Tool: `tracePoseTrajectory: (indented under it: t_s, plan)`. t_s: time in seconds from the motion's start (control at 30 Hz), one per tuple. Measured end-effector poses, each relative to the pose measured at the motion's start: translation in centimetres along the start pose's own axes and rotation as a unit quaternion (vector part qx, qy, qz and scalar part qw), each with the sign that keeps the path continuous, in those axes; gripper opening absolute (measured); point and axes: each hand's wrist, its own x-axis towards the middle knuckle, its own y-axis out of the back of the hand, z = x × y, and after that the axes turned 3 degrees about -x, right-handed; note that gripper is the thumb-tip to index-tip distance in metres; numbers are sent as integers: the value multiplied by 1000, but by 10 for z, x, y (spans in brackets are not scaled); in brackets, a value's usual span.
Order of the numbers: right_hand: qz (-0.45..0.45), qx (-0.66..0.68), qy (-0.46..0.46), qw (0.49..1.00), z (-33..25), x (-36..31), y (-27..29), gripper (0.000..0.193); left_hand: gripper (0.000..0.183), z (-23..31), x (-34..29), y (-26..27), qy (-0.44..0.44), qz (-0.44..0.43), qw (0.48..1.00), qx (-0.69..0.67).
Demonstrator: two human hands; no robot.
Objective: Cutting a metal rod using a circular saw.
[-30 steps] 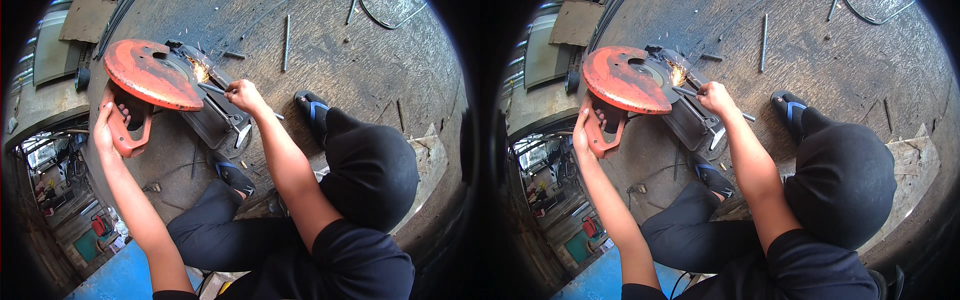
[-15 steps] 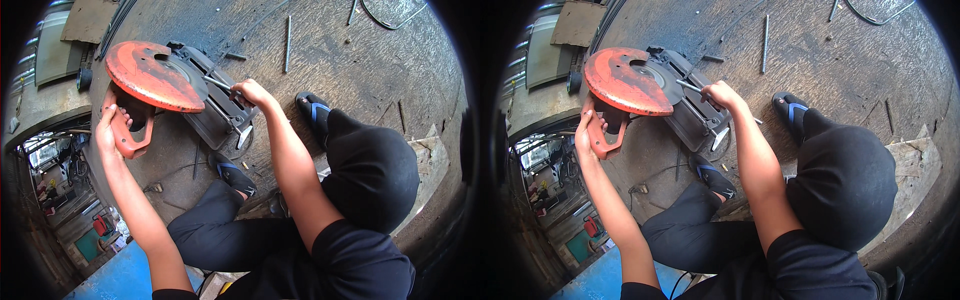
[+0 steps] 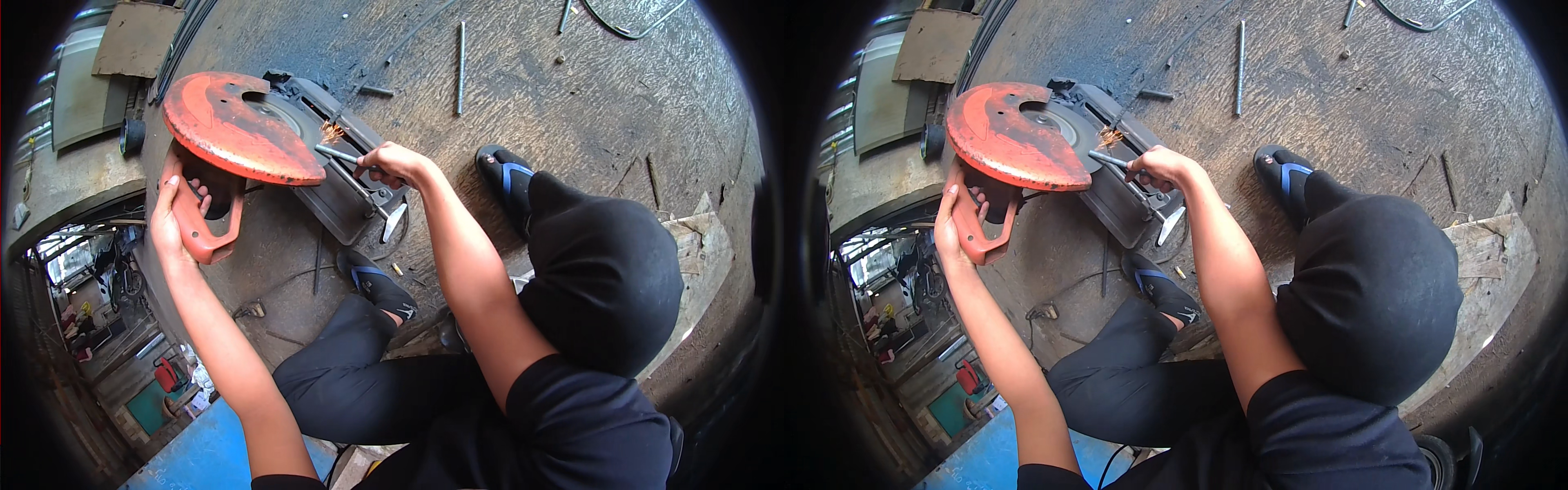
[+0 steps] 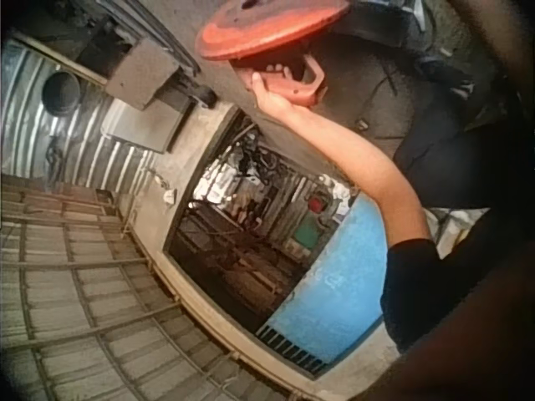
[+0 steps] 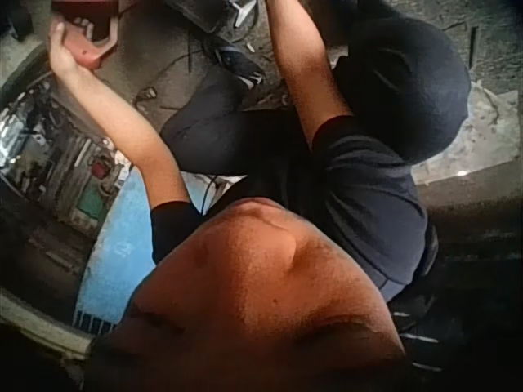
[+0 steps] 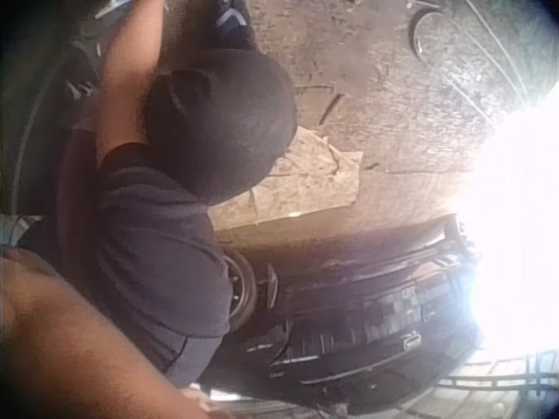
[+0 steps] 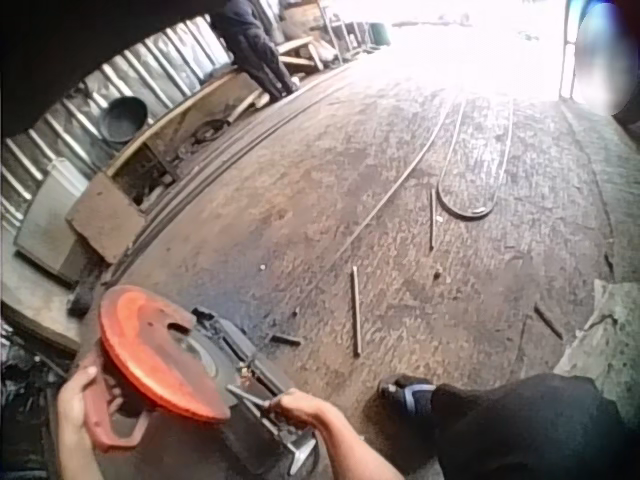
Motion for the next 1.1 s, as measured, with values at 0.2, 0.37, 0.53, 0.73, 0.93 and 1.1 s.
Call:
tracePoseTrajectory:
  t_s: [0.2, 0.37, 0.53, 0.73, 0.93, 1.1]
  plan:
    - [35, -25, 31, 999, 5, -3, -3, 26, 53, -1, 5, 1, 0, 8, 1000, -1]
    - [42, -48, 47, 997, 3, 0, -7, 22, 53, -1, 5, 5, -1, 6, 1000, -2]
    - [71, -72, 79, 992, 10, 5, -6, 22, 55, -1, 5, 3, 4, -2, 1000, 0]
    - [172, -261, 162, 936, 14, 7, -12, 29, 56, 0, 4, 4, 6, 3, 1000, 9]
    - [217, -353, 188, 891, 14, 6, -17, 30, 56, 1, 4, 5, 9, -24, 1000, -2]
    - [246, -245, 150, 926, 20, 16, -7, 33, 51, -1, 2, -3, 5, 4, 1000, 11]
